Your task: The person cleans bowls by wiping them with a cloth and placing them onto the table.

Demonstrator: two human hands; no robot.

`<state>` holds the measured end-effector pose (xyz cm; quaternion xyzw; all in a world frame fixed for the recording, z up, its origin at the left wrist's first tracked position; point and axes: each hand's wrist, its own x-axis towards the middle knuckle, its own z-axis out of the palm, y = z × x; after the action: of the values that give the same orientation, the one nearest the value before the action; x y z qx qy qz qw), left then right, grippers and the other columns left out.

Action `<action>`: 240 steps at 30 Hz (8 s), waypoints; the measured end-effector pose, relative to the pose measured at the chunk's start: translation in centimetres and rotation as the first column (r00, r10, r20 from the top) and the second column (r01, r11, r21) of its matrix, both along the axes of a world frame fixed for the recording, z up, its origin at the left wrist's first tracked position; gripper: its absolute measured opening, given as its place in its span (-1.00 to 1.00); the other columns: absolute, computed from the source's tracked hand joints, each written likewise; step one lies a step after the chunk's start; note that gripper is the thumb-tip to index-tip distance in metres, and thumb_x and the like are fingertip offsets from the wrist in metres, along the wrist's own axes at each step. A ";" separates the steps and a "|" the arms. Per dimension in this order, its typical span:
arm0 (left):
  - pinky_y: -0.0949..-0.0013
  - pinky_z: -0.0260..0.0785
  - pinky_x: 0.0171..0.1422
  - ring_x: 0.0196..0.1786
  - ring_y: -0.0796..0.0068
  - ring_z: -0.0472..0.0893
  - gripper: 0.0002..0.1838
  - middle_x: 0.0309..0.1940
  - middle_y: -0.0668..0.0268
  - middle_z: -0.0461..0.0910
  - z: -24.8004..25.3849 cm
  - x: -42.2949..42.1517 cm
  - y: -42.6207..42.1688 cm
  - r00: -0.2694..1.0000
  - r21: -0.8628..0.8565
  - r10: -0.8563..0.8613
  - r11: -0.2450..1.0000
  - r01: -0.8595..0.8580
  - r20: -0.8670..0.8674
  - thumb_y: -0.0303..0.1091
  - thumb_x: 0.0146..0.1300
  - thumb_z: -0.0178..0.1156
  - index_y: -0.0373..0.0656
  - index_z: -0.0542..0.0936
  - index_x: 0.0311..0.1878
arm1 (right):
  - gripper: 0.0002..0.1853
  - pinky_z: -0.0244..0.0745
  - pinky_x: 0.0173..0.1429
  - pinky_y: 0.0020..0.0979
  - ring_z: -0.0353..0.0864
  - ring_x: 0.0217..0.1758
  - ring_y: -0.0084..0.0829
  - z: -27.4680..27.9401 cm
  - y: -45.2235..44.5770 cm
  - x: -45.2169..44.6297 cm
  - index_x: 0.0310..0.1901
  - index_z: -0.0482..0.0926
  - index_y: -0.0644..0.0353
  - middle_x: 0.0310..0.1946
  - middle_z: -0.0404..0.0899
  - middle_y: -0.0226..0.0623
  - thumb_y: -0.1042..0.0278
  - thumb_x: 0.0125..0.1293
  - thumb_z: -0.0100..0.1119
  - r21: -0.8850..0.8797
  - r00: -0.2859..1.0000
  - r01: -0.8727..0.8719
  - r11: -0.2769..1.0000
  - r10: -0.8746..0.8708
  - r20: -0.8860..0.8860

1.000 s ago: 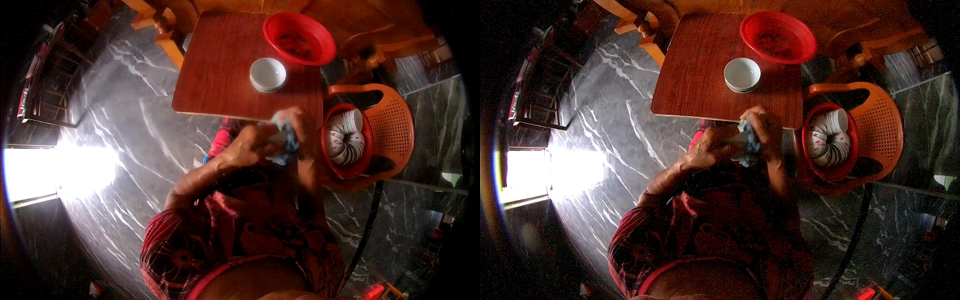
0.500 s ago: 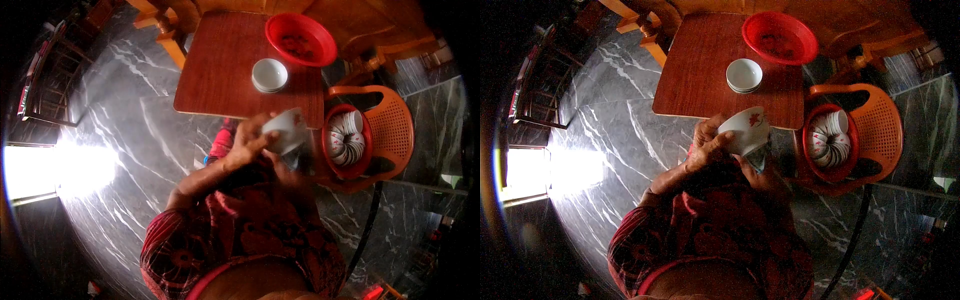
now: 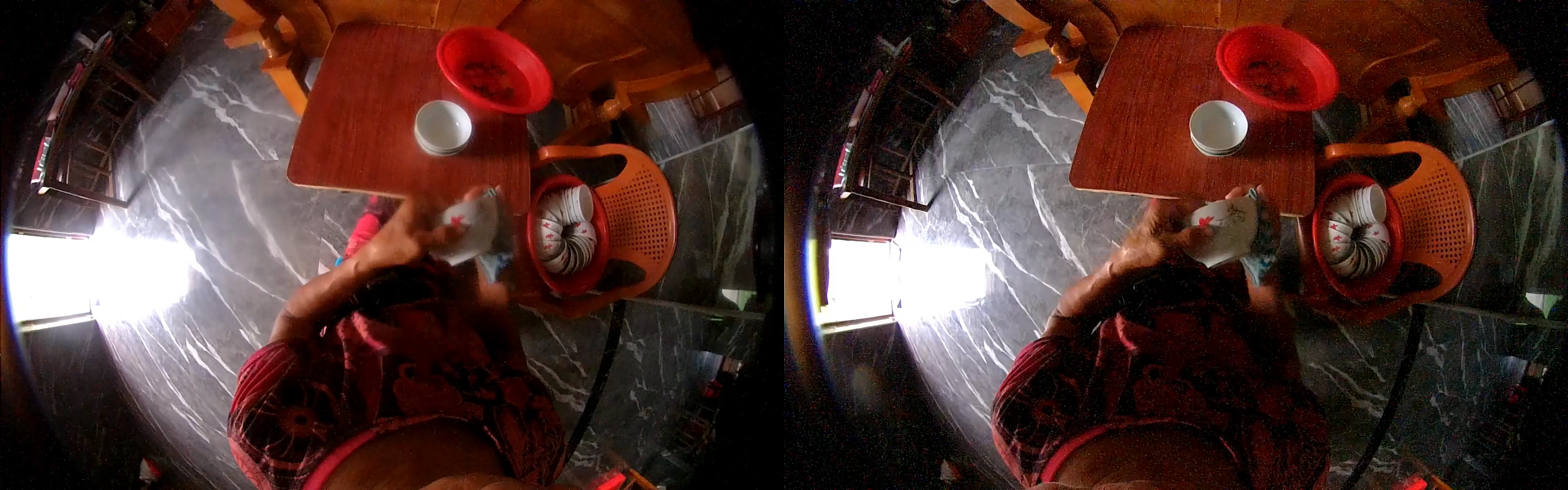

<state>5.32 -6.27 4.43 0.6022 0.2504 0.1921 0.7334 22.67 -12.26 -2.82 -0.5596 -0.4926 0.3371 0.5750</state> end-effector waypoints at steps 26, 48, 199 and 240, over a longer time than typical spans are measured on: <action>0.49 0.37 -0.29 -0.35 0.63 0.51 -0.91 -0.41 0.36 0.57 -0.5 1.0 -0.6 0.971 -0.156 0.197 0.972 -0.175 0.139 -0.43 0.11 0.21 -0.25 0.56 -0.34 | -0.64 0.49 -0.22 -0.37 0.52 -0.37 -0.42 -5.2 0.2 -0.4 -0.25 0.49 0.25 -0.39 0.54 -0.32 0.09 0.39 -0.16 -0.069 0.616 -0.375 0.924 0.193 -0.763; 0.42 0.39 -0.15 -0.24 0.44 0.55 -0.71 -0.32 0.20 0.59 0.3 1.0 0.0 0.998 0.100 0.051 0.994 -0.049 -0.019 -0.41 0.10 0.20 -0.39 0.52 -0.13 | -0.68 0.45 -0.24 -0.40 0.53 -0.37 -0.43 1.9 0.7 0.5 -0.25 0.52 0.24 -0.41 0.55 -0.29 0.13 0.37 -0.10 0.046 0.971 -0.058 0.997 0.067 -0.230; 0.23 0.39 -0.19 -0.27 0.23 0.52 -0.58 -0.29 0.05 0.51 -9.0 4.8 2.4 0.995 0.411 0.090 0.910 -0.061 -0.050 -0.38 0.08 0.05 -0.34 0.34 0.02 | -0.64 0.42 -0.02 -0.26 0.56 -0.09 -0.18 -4.6 -1.3 3.2 -0.02 0.40 0.26 -0.18 0.54 -0.05 0.52 0.10 0.19 -0.168 0.951 0.230 0.959 -0.185 0.250; 0.20 0.33 0.13 -0.01 0.18 0.48 -0.50 -0.07 0.07 0.46 -12.5 -4.7 4.8 0.783 -0.576 0.611 0.683 -0.449 0.113 -0.32 0.06 -0.02 -0.37 0.37 0.08 | -0.59 0.59 -0.07 -0.24 0.59 -0.17 -0.23 -14.6 12.6 5.8 0.12 0.35 0.29 -0.05 0.48 -0.07 0.18 0.36 -0.06 -0.062 0.791 0.037 0.997 -0.067 -0.608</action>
<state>0.63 -1.51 -8.10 0.2449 0.3448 0.4114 0.8074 28.52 0.39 -17.46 -0.4478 -0.2573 0.4949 0.6988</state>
